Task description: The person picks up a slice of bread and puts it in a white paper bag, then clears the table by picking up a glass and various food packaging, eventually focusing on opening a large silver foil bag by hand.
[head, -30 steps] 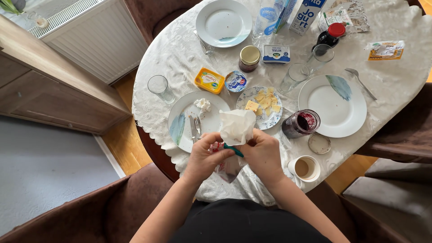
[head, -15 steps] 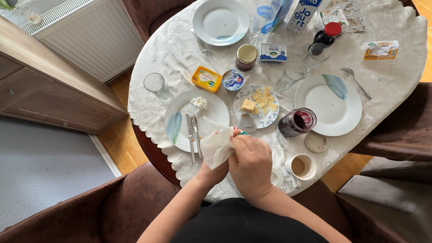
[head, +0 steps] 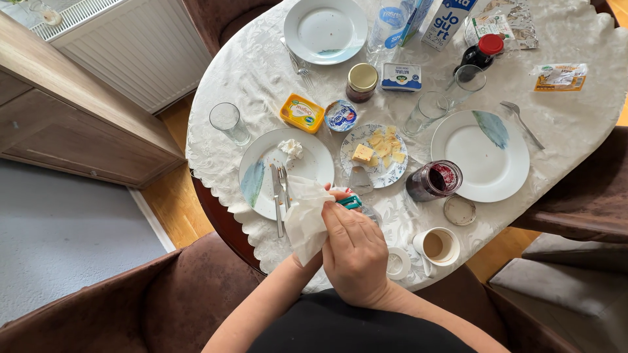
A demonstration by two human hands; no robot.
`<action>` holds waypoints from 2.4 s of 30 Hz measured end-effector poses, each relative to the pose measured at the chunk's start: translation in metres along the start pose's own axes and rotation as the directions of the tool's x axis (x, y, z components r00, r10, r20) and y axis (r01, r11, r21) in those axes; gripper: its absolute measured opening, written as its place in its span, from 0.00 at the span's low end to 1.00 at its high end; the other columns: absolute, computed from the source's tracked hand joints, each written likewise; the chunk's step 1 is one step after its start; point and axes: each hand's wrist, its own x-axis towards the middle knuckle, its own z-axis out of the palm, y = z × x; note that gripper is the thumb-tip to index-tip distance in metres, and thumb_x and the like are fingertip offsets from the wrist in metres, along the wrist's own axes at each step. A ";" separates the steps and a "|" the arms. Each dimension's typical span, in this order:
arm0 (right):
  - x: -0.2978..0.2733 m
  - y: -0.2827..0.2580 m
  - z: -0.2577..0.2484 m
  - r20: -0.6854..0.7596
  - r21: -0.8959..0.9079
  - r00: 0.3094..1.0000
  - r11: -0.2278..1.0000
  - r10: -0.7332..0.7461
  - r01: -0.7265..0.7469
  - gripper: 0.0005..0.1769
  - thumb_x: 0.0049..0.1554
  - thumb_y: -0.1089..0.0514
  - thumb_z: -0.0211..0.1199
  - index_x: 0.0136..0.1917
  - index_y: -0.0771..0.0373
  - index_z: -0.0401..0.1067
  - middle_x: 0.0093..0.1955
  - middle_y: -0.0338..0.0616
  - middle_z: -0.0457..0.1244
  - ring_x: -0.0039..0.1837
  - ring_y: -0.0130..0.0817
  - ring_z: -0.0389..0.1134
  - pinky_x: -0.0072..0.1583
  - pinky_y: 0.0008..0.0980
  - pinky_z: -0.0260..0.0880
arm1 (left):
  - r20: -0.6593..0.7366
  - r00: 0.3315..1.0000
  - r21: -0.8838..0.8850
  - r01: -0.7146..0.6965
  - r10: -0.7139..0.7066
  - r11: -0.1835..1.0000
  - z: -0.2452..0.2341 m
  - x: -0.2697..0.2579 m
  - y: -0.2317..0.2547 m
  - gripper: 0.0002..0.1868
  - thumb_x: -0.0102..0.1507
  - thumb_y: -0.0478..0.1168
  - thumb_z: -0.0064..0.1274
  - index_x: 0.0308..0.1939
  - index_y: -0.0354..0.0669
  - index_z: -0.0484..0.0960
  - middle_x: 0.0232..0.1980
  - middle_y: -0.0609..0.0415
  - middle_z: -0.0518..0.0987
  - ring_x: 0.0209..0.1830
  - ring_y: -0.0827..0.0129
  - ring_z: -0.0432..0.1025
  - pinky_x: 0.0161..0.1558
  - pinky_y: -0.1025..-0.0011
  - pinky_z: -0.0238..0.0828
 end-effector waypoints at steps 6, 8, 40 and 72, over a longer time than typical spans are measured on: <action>0.004 0.006 0.002 -0.018 0.123 1.000 0.992 0.014 -0.012 0.19 0.58 0.69 0.54 0.62 0.70 0.73 0.61 0.53 0.70 0.61 0.45 0.74 0.64 0.46 0.74 | 0.063 0.961 0.222 -0.278 0.271 0.935 -0.010 -0.010 0.005 0.27 0.63 0.44 0.51 0.63 0.31 0.72 0.54 0.39 0.82 0.57 0.53 0.75 0.63 0.52 0.70; 0.001 0.009 0.005 -0.011 0.133 1.000 0.991 0.018 -0.016 0.19 0.58 0.68 0.56 0.62 0.70 0.72 0.60 0.54 0.70 0.60 0.46 0.74 0.65 0.46 0.74 | 0.022 0.972 0.109 -0.235 0.234 0.966 -0.011 -0.004 0.005 0.24 0.63 0.44 0.49 0.59 0.32 0.72 0.51 0.36 0.82 0.56 0.49 0.74 0.62 0.49 0.69; -0.028 0.016 -0.003 0.562 0.284 0.614 0.568 0.553 -0.772 0.80 0.28 0.54 0.89 0.84 0.53 0.42 0.78 0.64 0.53 0.77 0.62 0.55 0.76 0.58 0.53 | 0.277 0.834 0.883 -0.417 0.477 0.217 0.071 -0.046 0.082 0.16 0.60 0.50 0.68 0.45 0.45 0.88 0.38 0.49 0.86 0.39 0.71 0.78 0.49 0.65 0.75; -0.128 -0.007 -0.067 0.181 0.427 0.291 0.192 0.939 -0.884 0.08 0.62 0.73 0.59 0.54 0.76 0.74 0.49 0.58 0.70 0.53 0.39 0.72 0.64 0.33 0.75 | -0.072 0.853 0.727 -0.310 0.518 0.612 -0.115 -0.050 0.253 0.33 0.48 0.40 0.66 0.58 0.39 0.77 0.50 0.48 0.83 0.47 0.60 0.78 0.46 0.65 0.79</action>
